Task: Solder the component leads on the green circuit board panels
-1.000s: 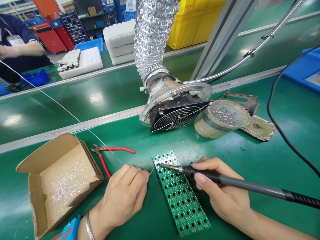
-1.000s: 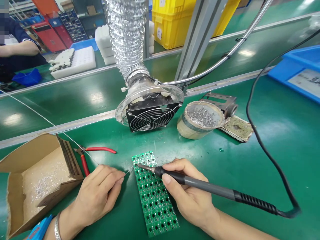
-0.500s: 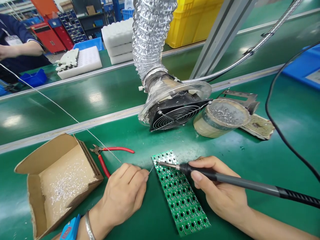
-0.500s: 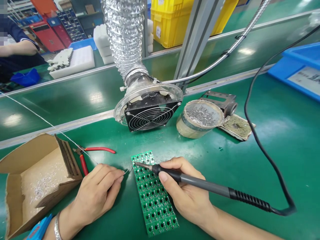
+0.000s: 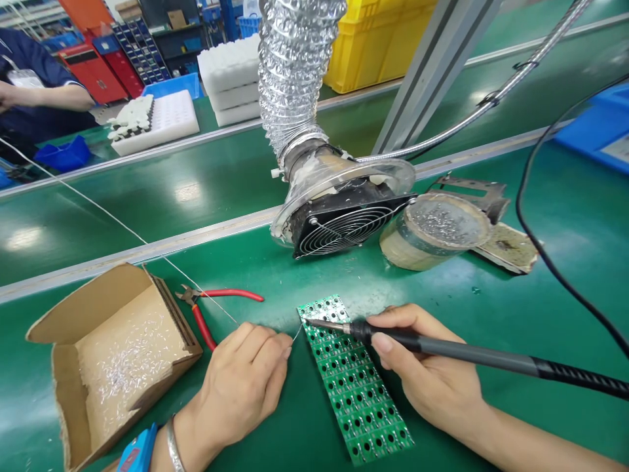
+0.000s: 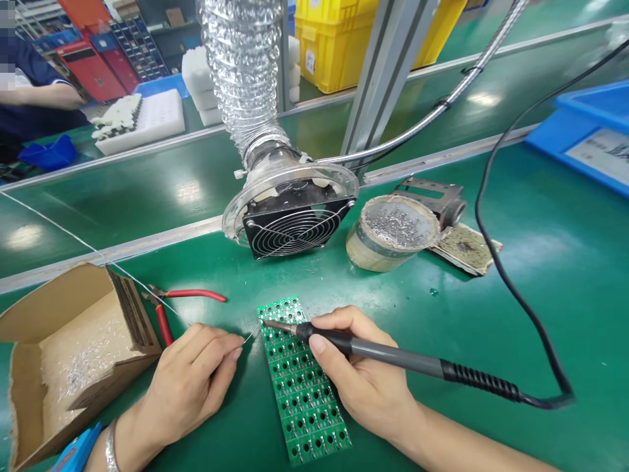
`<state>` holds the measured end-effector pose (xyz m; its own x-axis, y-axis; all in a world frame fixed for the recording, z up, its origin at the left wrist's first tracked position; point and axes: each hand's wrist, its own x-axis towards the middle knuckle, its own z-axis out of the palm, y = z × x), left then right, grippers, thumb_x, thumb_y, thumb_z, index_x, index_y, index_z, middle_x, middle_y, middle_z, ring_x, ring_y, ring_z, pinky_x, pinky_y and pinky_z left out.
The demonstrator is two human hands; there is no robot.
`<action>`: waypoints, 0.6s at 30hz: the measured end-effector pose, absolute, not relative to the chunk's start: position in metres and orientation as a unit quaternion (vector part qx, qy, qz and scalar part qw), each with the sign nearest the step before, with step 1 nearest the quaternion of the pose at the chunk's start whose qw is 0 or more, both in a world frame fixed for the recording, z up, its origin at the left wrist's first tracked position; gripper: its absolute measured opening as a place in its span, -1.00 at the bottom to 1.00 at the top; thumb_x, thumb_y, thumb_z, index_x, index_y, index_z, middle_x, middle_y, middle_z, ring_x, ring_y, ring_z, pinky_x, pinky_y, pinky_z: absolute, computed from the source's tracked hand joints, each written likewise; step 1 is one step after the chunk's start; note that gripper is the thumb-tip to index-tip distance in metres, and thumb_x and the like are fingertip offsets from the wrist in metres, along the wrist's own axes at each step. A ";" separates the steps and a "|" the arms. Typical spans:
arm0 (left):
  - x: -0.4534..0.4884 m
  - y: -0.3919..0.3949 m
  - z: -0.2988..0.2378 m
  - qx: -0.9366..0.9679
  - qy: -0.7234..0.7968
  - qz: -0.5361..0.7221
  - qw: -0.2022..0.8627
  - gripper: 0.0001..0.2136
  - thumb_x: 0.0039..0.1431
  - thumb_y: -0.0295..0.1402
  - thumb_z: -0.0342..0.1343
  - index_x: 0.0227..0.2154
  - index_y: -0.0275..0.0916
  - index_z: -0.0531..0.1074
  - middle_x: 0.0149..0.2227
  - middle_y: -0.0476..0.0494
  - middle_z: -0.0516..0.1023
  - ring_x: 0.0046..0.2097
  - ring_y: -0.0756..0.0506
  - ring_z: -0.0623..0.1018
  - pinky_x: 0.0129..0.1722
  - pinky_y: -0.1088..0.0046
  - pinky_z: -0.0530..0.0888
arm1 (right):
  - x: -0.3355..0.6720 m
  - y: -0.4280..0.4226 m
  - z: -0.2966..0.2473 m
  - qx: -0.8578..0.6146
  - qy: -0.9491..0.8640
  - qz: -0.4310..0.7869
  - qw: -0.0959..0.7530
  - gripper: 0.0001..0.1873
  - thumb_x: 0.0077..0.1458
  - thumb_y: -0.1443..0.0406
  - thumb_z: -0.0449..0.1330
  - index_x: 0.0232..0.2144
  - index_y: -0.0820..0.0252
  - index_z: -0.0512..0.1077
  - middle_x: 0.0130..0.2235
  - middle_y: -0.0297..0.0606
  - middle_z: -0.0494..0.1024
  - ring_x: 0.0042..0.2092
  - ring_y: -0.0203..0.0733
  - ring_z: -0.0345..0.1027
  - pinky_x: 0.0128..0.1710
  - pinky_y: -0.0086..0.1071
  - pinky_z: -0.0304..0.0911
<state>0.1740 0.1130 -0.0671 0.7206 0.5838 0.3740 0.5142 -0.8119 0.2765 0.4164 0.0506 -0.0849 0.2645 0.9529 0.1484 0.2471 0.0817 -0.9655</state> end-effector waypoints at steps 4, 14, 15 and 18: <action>0.173 0.113 -0.067 0.924 0.298 0.227 0.080 -0.86 0.22 -0.54 0.06 -0.17 -0.29 0.40 -0.33 -0.11 0.52 -0.33 -0.06 0.42 -0.33 0.37 0.43 | 0.415 0.053 -0.083 -0.587 -0.497 0.316 0.555 -0.87 0.18 0.17 0.22 -0.32 0.09 0.45 -0.57 -0.36 0.41 -0.56 -0.27 0.24 -0.58 -0.37 0.22; 0.180 0.099 -0.061 0.945 0.219 0.200 0.141 -0.83 0.22 -0.57 0.03 -0.15 -0.32 0.38 -0.18 -0.14 0.58 -0.23 -0.07 0.51 -0.22 0.39 0.52 | 0.414 0.052 -0.080 -0.558 -0.452 0.376 0.586 -0.92 0.20 0.24 0.22 -0.24 0.08 0.43 -0.57 -0.41 0.44 -0.55 -0.30 0.33 -0.58 -0.44 0.25; 0.181 0.098 -0.060 0.947 0.211 0.193 0.144 -0.83 0.22 -0.57 0.02 -0.14 -0.32 0.38 -0.15 -0.15 0.58 -0.21 -0.08 0.52 -0.20 0.38 0.53 | 0.414 0.054 -0.079 -0.555 -0.454 0.380 0.584 -0.92 0.20 0.24 0.22 -0.24 0.09 0.42 -0.57 -0.41 0.45 -0.55 -0.30 0.34 -0.58 -0.44 0.26; 0.184 0.096 -0.057 0.953 0.192 0.186 0.142 -0.82 0.23 -0.57 -0.02 -0.15 -0.32 0.38 -0.11 -0.15 0.59 -0.20 -0.09 0.54 -0.22 0.36 0.55 | 0.413 0.064 -0.075 -0.541 -0.469 0.406 0.568 -0.87 0.20 0.20 0.22 -0.25 0.12 0.42 -0.58 -0.41 0.46 -0.56 -0.31 0.36 -0.58 -0.45 0.28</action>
<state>0.1841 0.0961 -0.0573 0.8566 0.4193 0.3008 0.3137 -0.8859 0.3416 0.4131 0.0643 -0.0752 0.2305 0.9686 0.0932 0.0459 0.0848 -0.9953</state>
